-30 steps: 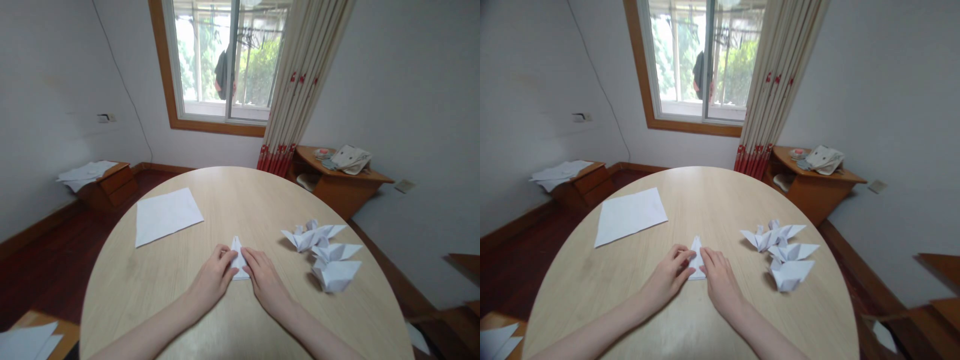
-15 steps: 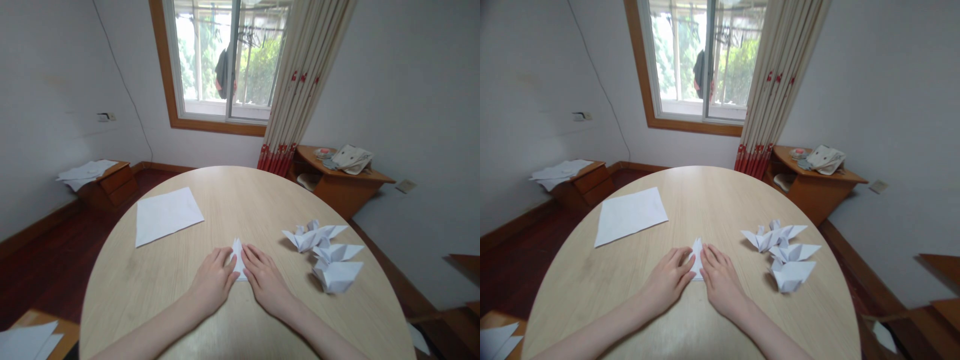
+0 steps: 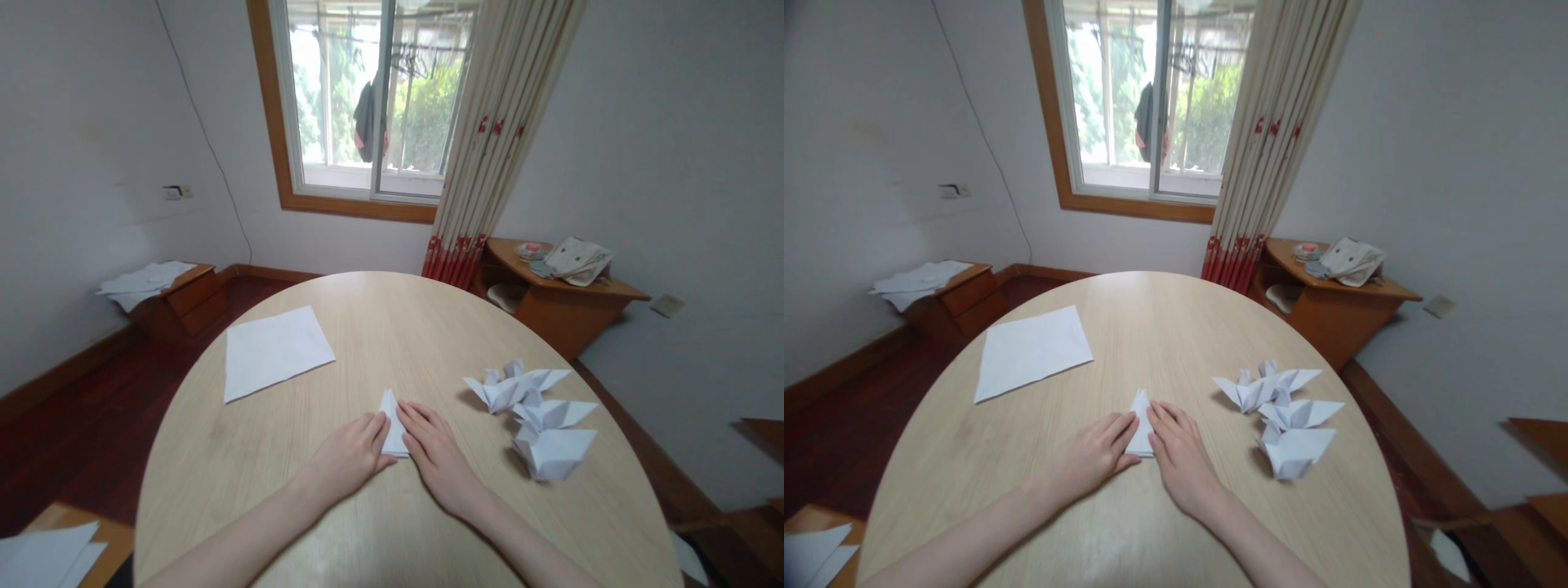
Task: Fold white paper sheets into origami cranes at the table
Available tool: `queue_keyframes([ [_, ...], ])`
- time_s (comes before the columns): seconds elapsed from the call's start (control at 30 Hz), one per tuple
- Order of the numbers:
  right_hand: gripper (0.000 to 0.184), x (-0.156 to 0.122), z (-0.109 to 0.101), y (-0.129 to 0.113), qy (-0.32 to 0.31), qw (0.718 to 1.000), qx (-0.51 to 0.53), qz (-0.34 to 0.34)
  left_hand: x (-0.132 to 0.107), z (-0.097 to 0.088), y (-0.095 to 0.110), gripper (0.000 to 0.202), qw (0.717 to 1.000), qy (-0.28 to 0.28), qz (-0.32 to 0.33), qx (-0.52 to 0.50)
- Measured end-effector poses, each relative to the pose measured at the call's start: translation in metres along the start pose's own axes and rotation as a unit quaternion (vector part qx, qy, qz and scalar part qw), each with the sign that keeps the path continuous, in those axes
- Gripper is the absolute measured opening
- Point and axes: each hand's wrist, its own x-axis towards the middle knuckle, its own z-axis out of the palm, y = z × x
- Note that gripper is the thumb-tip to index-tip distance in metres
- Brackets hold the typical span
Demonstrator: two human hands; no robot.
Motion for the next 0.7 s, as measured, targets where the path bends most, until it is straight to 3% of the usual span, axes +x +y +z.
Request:
queue_keyframes([
  [0.13, 0.036, -0.001, 0.000, 0.000, 0.060, 0.997, 0.039, 0.018, -0.001, 0.004, -0.001, 0.045, 0.999, 0.040, 0.011, 0.018],
  [0.27, 0.020, -0.002, 0.000, -0.004, 0.114, 0.992, 0.004, 0.045, -0.001, 0.002, 0.000, 0.043, 0.998, 0.054, 0.012, 0.020],
  [0.43, 0.037, 0.000, -0.004, -0.009, 0.060, 0.997, -0.026, 0.042, -0.001, 0.001, 0.000, 0.042, 0.998, 0.064, 0.003, -0.006],
  [0.6, 0.041, 0.001, -0.011, -0.009, 0.048, 0.995, 0.070, 0.054, 0.000, 0.003, 0.000, 0.041, 0.996, 0.066, -0.017, -0.055],
  [0.7, 0.042, 0.002, -0.012, -0.008, 0.059, 0.991, 0.110, 0.054, 0.001, -0.002, 0.000, 0.039, 0.984, 0.073, -0.058, -0.153],
])
